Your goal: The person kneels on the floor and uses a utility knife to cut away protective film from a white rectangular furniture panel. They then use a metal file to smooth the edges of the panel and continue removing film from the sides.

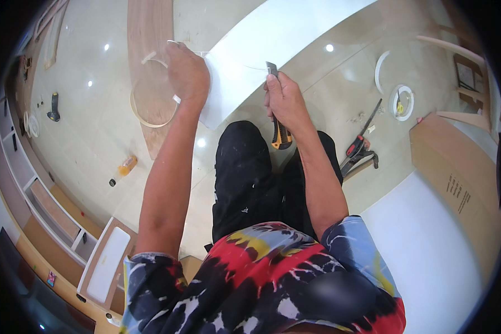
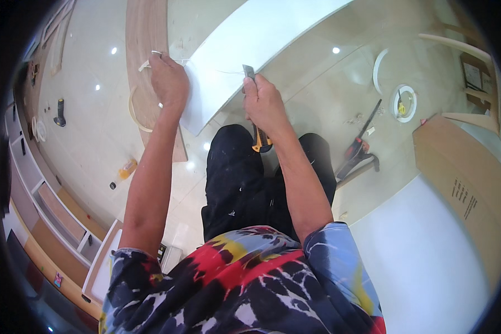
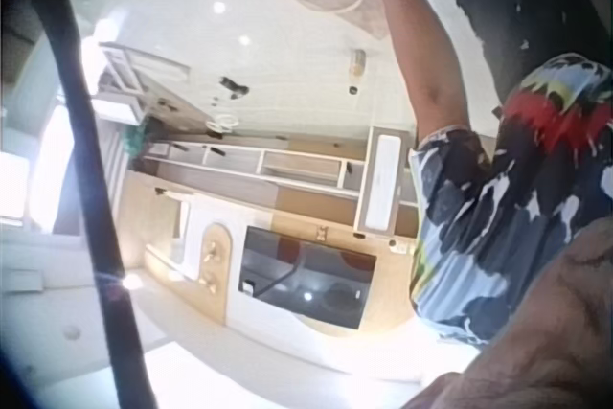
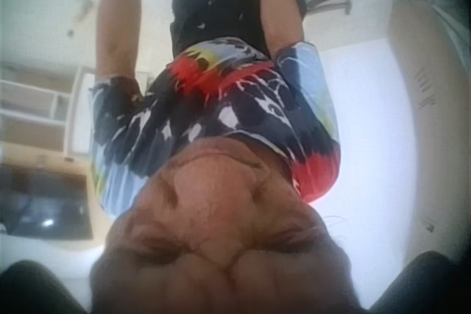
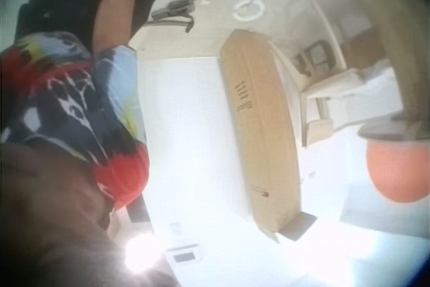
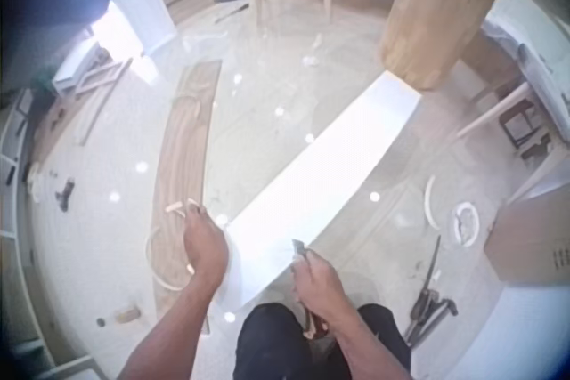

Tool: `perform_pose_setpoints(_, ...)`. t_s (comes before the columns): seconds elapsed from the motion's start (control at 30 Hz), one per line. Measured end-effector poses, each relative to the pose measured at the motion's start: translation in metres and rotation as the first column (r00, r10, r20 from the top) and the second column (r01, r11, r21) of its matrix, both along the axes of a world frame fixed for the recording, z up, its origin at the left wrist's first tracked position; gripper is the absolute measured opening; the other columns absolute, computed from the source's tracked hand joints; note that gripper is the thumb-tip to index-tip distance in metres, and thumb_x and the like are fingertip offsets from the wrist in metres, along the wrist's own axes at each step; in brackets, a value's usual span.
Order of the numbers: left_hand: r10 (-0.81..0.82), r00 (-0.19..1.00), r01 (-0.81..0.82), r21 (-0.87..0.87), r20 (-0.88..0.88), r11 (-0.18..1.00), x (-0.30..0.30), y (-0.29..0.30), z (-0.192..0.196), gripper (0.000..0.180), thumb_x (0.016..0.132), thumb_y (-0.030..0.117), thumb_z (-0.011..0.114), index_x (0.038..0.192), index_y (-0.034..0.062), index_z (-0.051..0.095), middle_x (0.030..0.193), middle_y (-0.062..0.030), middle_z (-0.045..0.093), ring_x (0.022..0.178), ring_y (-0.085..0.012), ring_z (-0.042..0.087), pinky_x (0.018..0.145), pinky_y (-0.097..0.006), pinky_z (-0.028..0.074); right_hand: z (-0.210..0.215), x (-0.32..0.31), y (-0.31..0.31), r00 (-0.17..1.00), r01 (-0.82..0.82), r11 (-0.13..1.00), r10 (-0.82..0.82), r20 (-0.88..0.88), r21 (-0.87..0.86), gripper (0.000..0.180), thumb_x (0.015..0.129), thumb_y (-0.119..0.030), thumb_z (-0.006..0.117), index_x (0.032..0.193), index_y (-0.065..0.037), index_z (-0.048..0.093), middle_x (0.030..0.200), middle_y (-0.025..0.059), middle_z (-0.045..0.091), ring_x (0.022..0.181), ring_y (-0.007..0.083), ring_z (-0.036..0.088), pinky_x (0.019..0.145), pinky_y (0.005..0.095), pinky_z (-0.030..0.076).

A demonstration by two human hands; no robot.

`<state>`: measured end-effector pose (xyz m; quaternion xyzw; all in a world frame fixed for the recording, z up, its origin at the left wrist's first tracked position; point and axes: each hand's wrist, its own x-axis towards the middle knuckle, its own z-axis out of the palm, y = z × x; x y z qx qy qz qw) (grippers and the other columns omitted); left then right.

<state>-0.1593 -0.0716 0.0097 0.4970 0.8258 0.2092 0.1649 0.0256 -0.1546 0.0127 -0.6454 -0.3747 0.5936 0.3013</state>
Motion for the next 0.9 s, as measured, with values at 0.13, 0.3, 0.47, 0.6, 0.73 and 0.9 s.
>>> perform_pose_setpoints(0.13,-0.008,1.000,0.008,0.002,0.000,1.000,-0.003,-0.001,-0.004,0.025,0.105,0.021,0.039,0.113,-0.0003,0.048,0.104,-0.0275,0.065,0.095,-0.0475,0.063,0.082,-0.054,0.049,0.002,0.003,-0.001,0.999,-0.037,0.999,0.037,0.025,0.000,0.034,0.104,-0.029,0.047,0.087,0.000,0.054,0.059,0.0072,0.056,0.047,0.0160,0.058,0.047,0.0329,0.046)
perform_pose_setpoints(0.3,-0.029,1.000,0.029,0.004,-0.006,1.000,-0.004,-0.001,-0.002,0.026,0.104,0.020,0.039,0.115,-0.0013,0.048,0.109,-0.0275,0.064,0.097,-0.0470,0.063,0.085,-0.053,0.049,0.008,0.005,-0.013,0.998,-0.060,0.997,0.061,0.020,-0.042,0.033,0.104,-0.027,0.048,0.088,0.001,0.054,0.062,0.0104,0.058,0.051,0.0186,0.060,0.051,0.0353,0.049)
perform_pose_setpoints(0.47,-0.013,1.000,0.013,-0.011,-0.004,1.000,-0.003,0.001,-0.002,0.026,0.104,0.020,0.039,0.115,-0.0012,0.049,0.112,-0.0282,0.064,0.101,-0.0469,0.062,0.086,-0.053,0.048,-0.008,-0.004,-0.006,0.996,-0.081,0.993,0.076,0.056,0.089,0.037,0.106,-0.033,0.046,0.088,-0.001,0.053,0.060,0.0048,0.053,0.046,0.0125,0.052,0.044,0.0287,0.043)
perform_pose_setpoints(0.6,-0.013,0.999,0.015,-0.037,0.046,0.999,-0.001,-0.002,0.003,0.026,0.105,0.020,0.038,0.115,-0.0018,0.049,0.108,-0.0278,0.065,0.100,-0.0468,0.063,0.086,-0.053,0.048,-0.017,-0.004,-0.016,0.966,-0.163,0.970,0.120,0.230,0.181,0.038,0.106,-0.033,0.046,0.088,-0.001,0.053,0.060,0.0043,0.054,0.046,0.0123,0.052,0.044,0.0285,0.043)
perform_pose_setpoints(0.73,-0.033,0.999,0.033,-0.025,0.023,0.999,-0.003,-0.001,0.001,0.025,0.105,0.020,0.038,0.113,-0.0020,0.048,0.105,-0.0278,0.065,0.100,-0.0472,0.063,0.085,-0.054,0.048,0.003,-0.003,-0.020,0.997,-0.065,0.998,0.065,0.046,0.006,0.037,0.106,-0.032,0.046,0.087,-0.001,0.052,0.061,0.0063,0.055,0.046,0.0141,0.054,0.045,0.0307,0.044)
perform_pose_setpoints(0.9,-0.037,0.998,0.040,-0.076,0.042,0.996,0.002,0.000,0.010,0.024,0.104,0.020,0.039,0.112,-0.0017,0.046,0.106,-0.0279,0.065,0.100,-0.0477,0.062,0.085,-0.054,0.048,0.001,-0.014,-0.011,0.999,-0.007,0.999,0.005,-0.048,-0.040,0.036,0.105,-0.029,0.047,0.085,0.000,0.052,0.059,0.0087,0.056,0.046,0.0181,0.057,0.046,0.0336,0.046)
